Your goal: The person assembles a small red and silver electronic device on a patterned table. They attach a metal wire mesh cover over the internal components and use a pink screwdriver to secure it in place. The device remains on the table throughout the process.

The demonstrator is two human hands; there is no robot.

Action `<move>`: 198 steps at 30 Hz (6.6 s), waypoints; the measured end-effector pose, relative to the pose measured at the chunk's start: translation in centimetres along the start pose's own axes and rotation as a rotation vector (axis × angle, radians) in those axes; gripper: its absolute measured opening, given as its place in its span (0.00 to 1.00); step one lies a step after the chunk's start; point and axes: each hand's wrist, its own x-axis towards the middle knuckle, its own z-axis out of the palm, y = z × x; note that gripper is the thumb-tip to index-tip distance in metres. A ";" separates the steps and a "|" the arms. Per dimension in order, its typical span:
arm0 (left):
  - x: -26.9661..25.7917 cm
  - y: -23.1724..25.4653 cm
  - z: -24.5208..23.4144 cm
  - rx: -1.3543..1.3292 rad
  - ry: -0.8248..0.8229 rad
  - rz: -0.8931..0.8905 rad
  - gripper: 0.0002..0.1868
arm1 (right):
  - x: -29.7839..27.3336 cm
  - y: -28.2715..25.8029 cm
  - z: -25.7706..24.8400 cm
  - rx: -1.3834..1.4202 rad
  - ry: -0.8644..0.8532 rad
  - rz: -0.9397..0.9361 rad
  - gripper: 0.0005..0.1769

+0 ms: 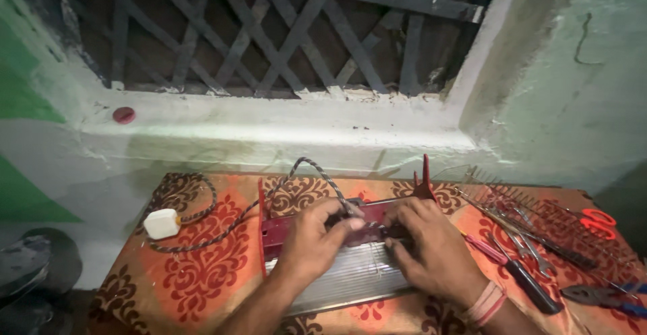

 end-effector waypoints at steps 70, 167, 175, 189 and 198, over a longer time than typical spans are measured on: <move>0.4 3.0 1.2 0.906 -0.028 0.686 0.06 | -0.6 0.0 0.6 -0.075 0.055 -0.055 0.15; -4.5 -8.2 -8.6 -0.467 0.124 -0.038 0.32 | -4.7 9.9 3.0 0.643 0.249 0.325 0.26; -4.6 -8.3 -8.8 -0.341 0.097 0.019 0.40 | -4.7 10.1 3.2 0.619 0.253 0.336 0.25; -5.7 -6.9 -10.3 -0.210 -0.151 0.117 0.67 | -4.5 9.1 2.7 0.413 0.296 0.337 0.23; -5.6 -5.7 -9.8 -0.407 -0.166 0.004 0.64 | -4.3 8.4 2.2 0.394 0.294 0.323 0.22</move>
